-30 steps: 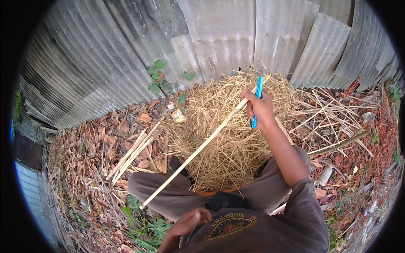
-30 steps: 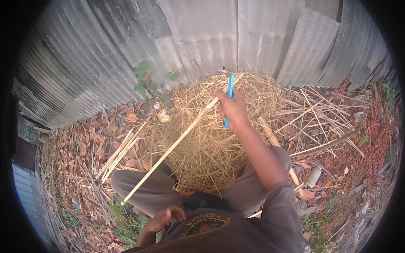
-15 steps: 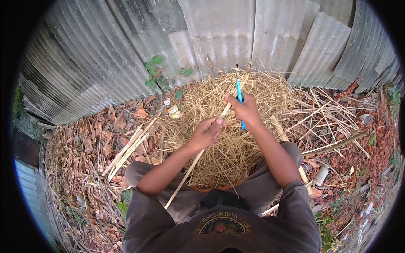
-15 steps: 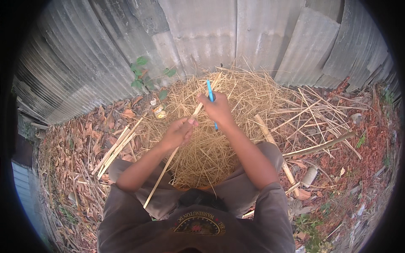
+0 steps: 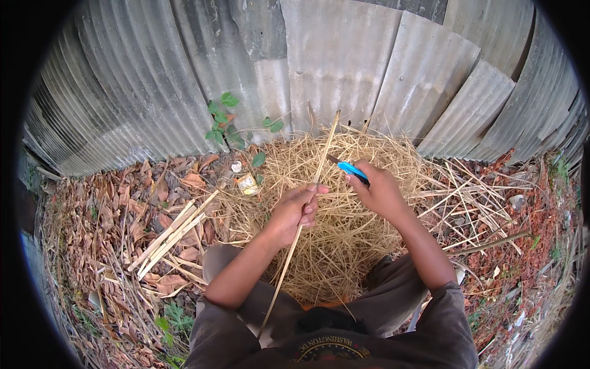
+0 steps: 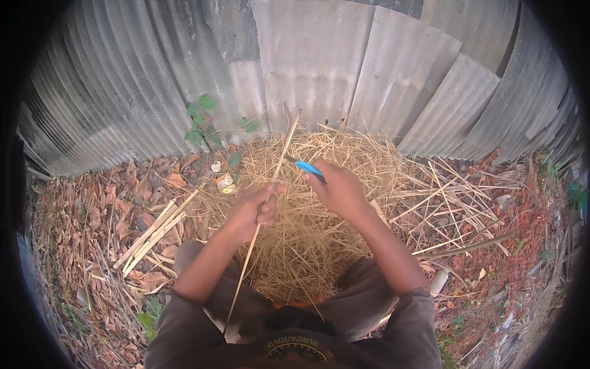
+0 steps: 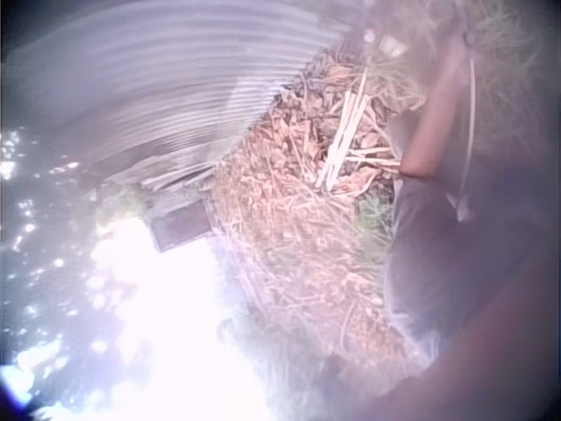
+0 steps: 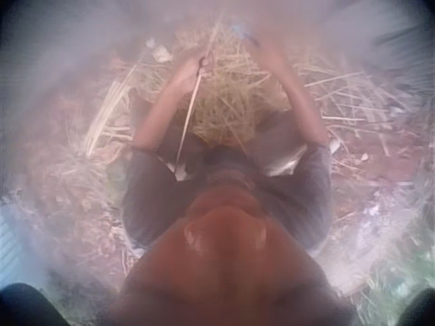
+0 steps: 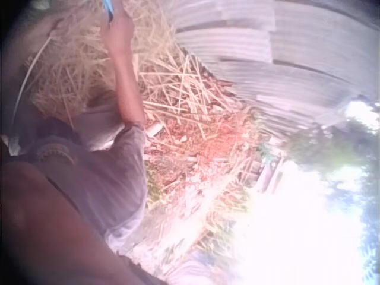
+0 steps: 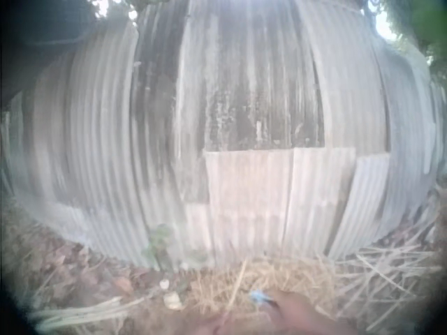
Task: The person sits on the ground and uses a knife to shave and sharpen a long stick. They then use a blue utility knife to further refine the stick's surface.
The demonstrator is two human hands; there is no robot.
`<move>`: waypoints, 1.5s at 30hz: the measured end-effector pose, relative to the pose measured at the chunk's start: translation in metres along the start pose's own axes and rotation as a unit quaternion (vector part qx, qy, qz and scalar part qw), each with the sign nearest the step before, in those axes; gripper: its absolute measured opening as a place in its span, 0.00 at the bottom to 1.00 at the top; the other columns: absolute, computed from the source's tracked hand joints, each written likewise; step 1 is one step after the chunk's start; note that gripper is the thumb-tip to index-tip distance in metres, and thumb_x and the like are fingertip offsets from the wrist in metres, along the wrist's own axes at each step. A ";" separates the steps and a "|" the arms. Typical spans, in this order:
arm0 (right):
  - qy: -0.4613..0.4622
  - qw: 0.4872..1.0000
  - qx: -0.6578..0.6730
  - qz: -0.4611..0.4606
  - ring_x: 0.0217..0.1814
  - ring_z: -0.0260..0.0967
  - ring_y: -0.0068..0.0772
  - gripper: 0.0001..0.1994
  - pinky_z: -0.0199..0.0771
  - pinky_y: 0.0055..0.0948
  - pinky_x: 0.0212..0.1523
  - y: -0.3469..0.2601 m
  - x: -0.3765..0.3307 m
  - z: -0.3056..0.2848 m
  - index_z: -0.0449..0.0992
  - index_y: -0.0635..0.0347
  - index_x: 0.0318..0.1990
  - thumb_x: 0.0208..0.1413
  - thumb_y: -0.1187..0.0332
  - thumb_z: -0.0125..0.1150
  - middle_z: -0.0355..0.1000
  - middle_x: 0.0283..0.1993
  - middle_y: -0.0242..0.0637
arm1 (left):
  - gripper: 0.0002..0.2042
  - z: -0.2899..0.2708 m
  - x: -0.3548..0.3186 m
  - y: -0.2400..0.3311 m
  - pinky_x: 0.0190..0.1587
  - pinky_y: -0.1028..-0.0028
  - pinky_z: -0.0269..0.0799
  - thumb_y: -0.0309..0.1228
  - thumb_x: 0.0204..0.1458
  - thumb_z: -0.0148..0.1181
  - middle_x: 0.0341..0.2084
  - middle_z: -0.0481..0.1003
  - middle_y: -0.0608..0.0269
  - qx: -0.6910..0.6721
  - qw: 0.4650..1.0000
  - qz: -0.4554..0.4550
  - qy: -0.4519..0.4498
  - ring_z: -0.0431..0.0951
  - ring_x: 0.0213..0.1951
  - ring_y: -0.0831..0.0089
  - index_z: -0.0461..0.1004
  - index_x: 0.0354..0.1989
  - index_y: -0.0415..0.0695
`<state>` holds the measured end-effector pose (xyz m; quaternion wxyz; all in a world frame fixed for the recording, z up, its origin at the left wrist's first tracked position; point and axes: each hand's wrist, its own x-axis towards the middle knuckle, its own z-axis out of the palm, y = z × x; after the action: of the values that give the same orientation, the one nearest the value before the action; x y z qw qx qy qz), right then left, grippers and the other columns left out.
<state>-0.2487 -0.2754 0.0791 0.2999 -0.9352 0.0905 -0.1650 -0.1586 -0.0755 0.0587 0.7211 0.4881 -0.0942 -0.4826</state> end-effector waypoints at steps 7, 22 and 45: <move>0.045 0.997 -0.021 -0.054 0.28 0.69 0.42 0.17 0.66 0.40 0.29 0.006 0.005 0.035 0.73 0.60 0.34 0.61 0.53 0.52 0.69 0.26 0.40 | 0.15 -0.014 0.008 -0.006 0.17 0.84 0.51 0.37 0.62 0.49 0.20 0.57 0.76 -0.047 0.997 -0.049 -0.021 0.55 0.17 0.87 0.67 0.50 0.39; 0.029 0.987 -0.122 -0.101 0.17 0.68 0.40 0.29 0.67 0.39 0.26 0.008 0.006 0.046 0.69 0.57 0.22 0.51 0.36 0.54 0.66 0.15 0.38 | 0.11 -0.007 -0.004 -0.005 0.18 0.86 0.52 0.34 0.64 0.46 0.20 0.58 0.76 -0.045 0.997 -0.065 0.005 0.54 0.18 0.88 0.68 0.50 0.45; 0.067 0.960 -0.172 -0.209 0.16 0.66 0.38 0.32 0.63 0.37 0.25 0.049 0.010 0.075 0.70 0.56 0.18 0.47 0.32 0.53 0.64 0.13 0.36 | 0.10 -0.010 -0.005 -0.031 0.17 0.84 0.48 0.40 0.63 0.48 0.18 0.56 0.77 -0.006 0.996 -0.083 0.031 0.53 0.16 0.87 0.66 0.41 0.47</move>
<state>-0.2158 -0.2776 -0.0048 0.0863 -0.9577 -0.0599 -0.2679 -0.1739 -0.0676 0.0308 0.6844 0.5043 -0.0284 -0.5259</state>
